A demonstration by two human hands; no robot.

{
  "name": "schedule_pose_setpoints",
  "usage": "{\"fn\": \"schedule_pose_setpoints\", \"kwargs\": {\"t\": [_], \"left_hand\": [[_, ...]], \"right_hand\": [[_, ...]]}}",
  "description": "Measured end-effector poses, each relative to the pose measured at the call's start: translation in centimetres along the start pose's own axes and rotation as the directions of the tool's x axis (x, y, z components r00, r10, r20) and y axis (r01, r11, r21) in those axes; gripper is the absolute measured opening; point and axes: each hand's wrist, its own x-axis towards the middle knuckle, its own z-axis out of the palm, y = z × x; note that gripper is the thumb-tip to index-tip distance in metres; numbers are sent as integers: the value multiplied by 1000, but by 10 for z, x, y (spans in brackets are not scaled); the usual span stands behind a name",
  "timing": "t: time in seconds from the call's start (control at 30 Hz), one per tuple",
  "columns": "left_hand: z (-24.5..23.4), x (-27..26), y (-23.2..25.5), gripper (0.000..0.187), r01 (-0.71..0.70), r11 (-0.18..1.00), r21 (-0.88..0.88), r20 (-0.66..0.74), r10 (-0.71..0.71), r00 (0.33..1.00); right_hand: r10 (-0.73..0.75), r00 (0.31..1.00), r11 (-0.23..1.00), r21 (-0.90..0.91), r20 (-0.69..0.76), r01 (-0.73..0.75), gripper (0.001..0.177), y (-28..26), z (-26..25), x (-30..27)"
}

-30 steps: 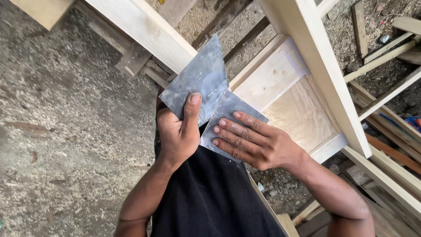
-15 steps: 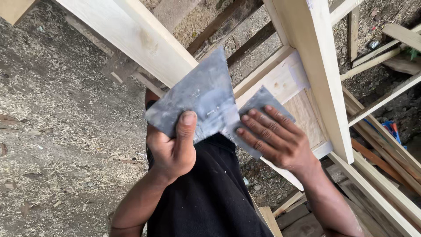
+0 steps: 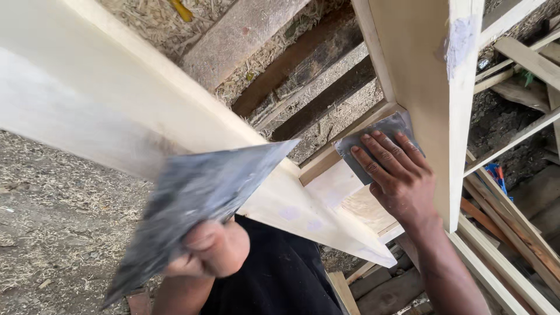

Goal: The person sands a wooden frame using two sanding blocks, moving around the structure to smooth different sections. The person switches sanding blocks between hands and works on various edges and corners of the frame.

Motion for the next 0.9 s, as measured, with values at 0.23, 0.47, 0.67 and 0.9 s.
{"fn": "schedule_pose_setpoints", "kwargs": {"t": [0.23, 0.47, 0.67, 0.9], "left_hand": [[-13, 0, -24, 31, -389, 857, 338, -8, 416, 909], [-2, 30, 33, 30, 25, 985, 172, 233, -65, 970], [-2, 69, 49, 35, 132, 968, 214, 511, -226, 829], [-53, 62, 9, 45, 244, 947, 211, 822, -307, 480]], "right_hand": [[11, 996, 999, -37, 91, -8, 59, 18, 7, 13], [1, 987, 997, -80, 158, 12, 54, 25, 9, 18], [-109, 965, 993, -27, 238, 119, 58, 42, 0, 26], [-156, 928, 983, -34, 337, 178, 65, 49, -9, 29]]}}
